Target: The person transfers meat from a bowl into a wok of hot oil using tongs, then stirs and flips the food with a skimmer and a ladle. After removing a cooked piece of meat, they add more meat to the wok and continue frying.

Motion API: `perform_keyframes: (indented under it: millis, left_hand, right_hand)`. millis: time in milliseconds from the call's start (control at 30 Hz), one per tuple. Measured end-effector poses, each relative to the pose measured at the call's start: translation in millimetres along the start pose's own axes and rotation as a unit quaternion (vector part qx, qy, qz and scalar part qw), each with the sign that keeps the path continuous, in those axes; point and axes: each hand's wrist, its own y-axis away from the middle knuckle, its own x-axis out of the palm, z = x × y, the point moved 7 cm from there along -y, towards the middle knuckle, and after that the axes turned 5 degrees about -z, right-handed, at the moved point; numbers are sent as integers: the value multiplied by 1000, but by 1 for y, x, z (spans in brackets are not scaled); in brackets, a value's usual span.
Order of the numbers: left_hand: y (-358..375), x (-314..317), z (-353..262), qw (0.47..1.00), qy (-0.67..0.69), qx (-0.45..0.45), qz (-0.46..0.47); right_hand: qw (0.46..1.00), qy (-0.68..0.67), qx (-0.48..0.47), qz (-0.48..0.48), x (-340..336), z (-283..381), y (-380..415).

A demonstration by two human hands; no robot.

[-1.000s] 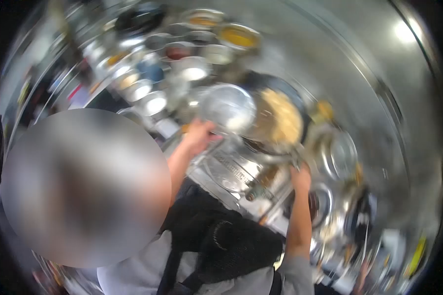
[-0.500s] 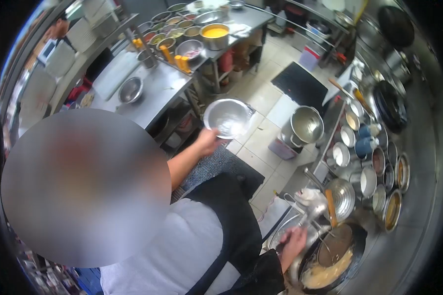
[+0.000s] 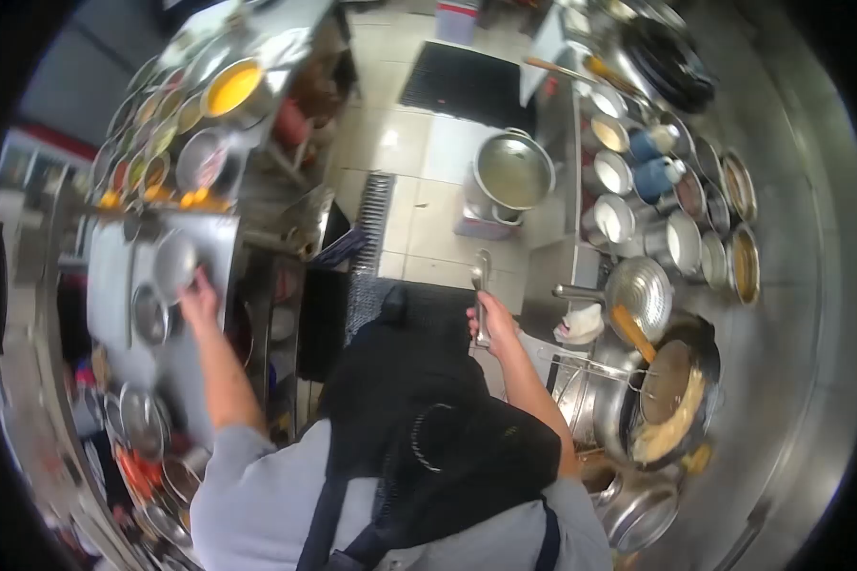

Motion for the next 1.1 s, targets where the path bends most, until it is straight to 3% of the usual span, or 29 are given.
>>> perform_keyframes:
  millis: [33,100,167,333,433,500,567,633,700,733,767,800,833,867,900,967,1000,1033,1067,1100]
  left_hand:
    - [25,27,3,982,112,-39,-145]
    - [34,23,8,990,9,-63,-129]
    - [64,34,16,972,-186,-5,-143]
    - [140,93,65,882,-463,-88,-25]
    - [152,122,82,820,-554,-131,68]
    - [155,143,96,790,-585,-156,96]
    - [161,179,114,780,-588,-170,129]
    - [164,209,139,791,-561,-189,155]
    - [164,234,172,757,-574,-181,254]
    - [161,231,205,770,-533,-170,308]
    - [173,260,217,706,-589,15,394]
    - [187,265,251,759,-502,-41,412]
    - [212,289,261,685,-568,73,451]
    - [245,307,265,676,-564,155,449]
    - [286,337,247,637,-538,122,539]
    - [348,324,280,637,-454,315,538]
    - [368,305,293,644,-451,320,529]
    - [391,287,295,643,-428,386,505]
    - [412,276,292,637,-404,450,478]
    - [418,278,268,640,-399,454,474]
  right_hand:
    - [998,-29,26,-48,6,19,-26]
    - [992,-84,44,-88,8,38,-61]
    - [986,-106,53,-114,2,51,-104]
    - [970,-140,81,-182,-16,69,-200]
    - [956,-213,119,-159,-29,60,-266]
    - [943,-253,133,-172,-25,69,-263]
    - [956,-240,71,-154,-18,81,-267]
    - [977,-191,-78,-46,14,117,-241]
    - [986,-109,-124,7,58,134,-183]
    - [989,-43,-139,16,75,133,-157]
    - [991,-2,-130,27,87,123,-142]
    - [990,8,-112,80,95,104,-138]
    - [989,-14,-59,133,114,87,-121]
    - [984,-39,-3,171,129,70,-92]
    - [969,-29,43,242,146,56,-64]
    - [963,-143,26,226,184,53,19]
    - [960,-154,20,234,192,56,43]
    - [959,-137,8,250,193,62,64]
    - [957,-126,-7,262,195,68,83]
    - [954,-119,-20,275,194,74,99]
